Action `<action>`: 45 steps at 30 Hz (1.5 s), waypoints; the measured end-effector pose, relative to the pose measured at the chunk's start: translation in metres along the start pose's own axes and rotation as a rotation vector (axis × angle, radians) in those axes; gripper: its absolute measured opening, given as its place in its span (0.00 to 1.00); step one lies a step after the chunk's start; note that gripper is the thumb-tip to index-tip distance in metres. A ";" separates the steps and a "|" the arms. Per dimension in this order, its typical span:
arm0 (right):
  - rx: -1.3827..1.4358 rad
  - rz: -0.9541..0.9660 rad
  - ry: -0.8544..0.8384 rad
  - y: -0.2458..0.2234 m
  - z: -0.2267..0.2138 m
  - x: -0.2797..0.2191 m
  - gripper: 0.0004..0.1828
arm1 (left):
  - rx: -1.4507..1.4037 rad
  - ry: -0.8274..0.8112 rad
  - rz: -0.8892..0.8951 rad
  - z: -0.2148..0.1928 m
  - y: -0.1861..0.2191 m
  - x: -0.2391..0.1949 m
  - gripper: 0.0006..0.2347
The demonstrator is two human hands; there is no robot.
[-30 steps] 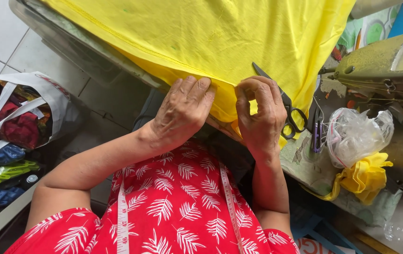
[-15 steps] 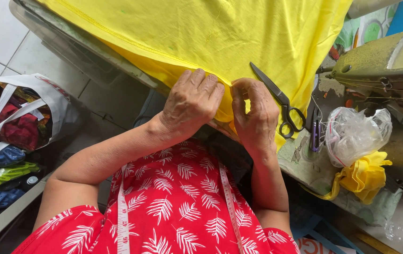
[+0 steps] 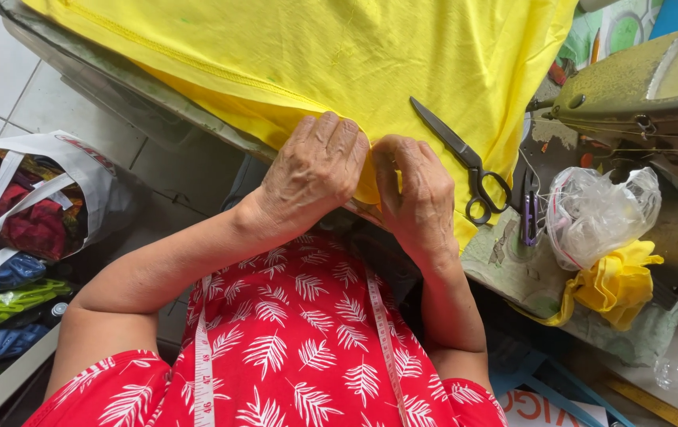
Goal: Measuring yellow fabric with a tape, marking it with a pen, and cutting it with scissors at a sewing workstation.
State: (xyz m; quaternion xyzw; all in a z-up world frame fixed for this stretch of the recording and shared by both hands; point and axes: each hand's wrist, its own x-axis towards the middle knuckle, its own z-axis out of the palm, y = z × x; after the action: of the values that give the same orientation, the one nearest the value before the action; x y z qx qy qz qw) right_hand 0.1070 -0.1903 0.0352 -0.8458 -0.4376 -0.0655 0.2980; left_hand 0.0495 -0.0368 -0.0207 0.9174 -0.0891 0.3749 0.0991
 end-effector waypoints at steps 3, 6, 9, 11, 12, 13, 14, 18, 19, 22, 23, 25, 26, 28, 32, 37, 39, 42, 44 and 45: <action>-0.010 -0.036 -0.009 0.001 -0.001 -0.001 0.05 | 0.048 -0.024 0.051 -0.005 -0.005 0.000 0.05; -0.038 -0.071 -0.016 0.002 -0.001 -0.004 0.05 | 0.097 -0.028 0.070 -0.013 -0.008 -0.002 0.05; -0.051 -0.090 -0.025 0.001 -0.003 -0.005 0.06 | 0.162 -0.074 0.060 -0.033 -0.014 -0.009 0.03; -0.044 -0.104 -0.029 -0.002 -0.005 -0.005 0.07 | 0.210 -0.125 0.058 -0.047 -0.019 -0.016 0.02; -0.044 -0.107 -0.035 -0.005 -0.006 -0.005 0.07 | 0.203 -0.142 0.022 -0.053 -0.022 -0.020 0.02; -0.046 -0.110 -0.041 -0.007 -0.007 -0.005 0.07 | 0.196 -0.159 -0.014 -0.059 -0.025 -0.025 0.03; -0.045 -0.109 -0.040 -0.008 -0.008 -0.006 0.07 | 0.196 -0.160 -0.013 -0.066 -0.029 -0.029 0.03; 0.060 -0.132 -0.088 -0.013 -0.021 -0.010 0.03 | 0.041 -0.231 -0.140 -0.104 -0.037 -0.028 0.05; 0.094 -0.125 -0.112 -0.014 -0.026 -0.012 0.04 | -0.129 -0.263 -0.201 -0.116 -0.036 -0.023 0.05; 0.188 -0.053 -0.083 -0.022 -0.039 -0.020 0.10 | -0.518 -0.262 -0.141 -0.107 -0.024 -0.016 0.02; 0.175 -0.040 -0.071 -0.028 -0.042 -0.021 0.10 | -0.531 -0.263 -0.123 -0.099 -0.017 -0.012 0.02; 0.375 -0.011 -0.100 -0.038 -0.050 -0.025 0.10 | -0.784 -0.232 -0.119 -0.083 -0.001 -0.002 0.02; 0.356 0.012 -0.081 -0.037 -0.049 -0.031 0.10 | -0.807 -0.240 -0.094 -0.077 0.004 -0.001 0.02; 0.808 0.368 0.009 -0.035 -0.051 -0.046 0.12 | -1.075 -0.307 -0.264 -0.061 0.016 0.003 0.04; 0.954 0.482 0.188 -0.022 -0.051 -0.061 0.09 | -1.243 -0.378 -0.361 -0.051 0.039 0.022 0.03; 1.207 0.440 0.315 -0.015 -0.051 -0.076 0.05 | -1.281 -0.423 -0.324 -0.041 0.053 0.034 0.01; 1.187 0.434 0.342 -0.011 -0.053 -0.080 0.05 | -1.274 -0.410 -0.286 -0.042 0.058 0.043 0.01; 1.088 0.428 0.494 0.005 -0.072 -0.081 0.03 | -1.218 -0.418 -0.226 -0.044 0.056 0.045 0.04; 1.001 0.434 0.627 0.024 -0.101 -0.086 0.03 | -1.177 -0.449 -0.197 -0.047 0.047 0.039 0.08; 0.597 0.395 0.729 0.038 -0.122 -0.090 0.02 | -1.065 -0.383 -0.148 -0.048 0.040 0.035 0.08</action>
State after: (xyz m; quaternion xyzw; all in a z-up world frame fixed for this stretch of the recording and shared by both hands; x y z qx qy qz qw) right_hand 0.0998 -0.3386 0.0835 -0.7126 -0.1365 -0.1706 0.6667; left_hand 0.0324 -0.0669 0.0423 0.7964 -0.2178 0.0972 0.5558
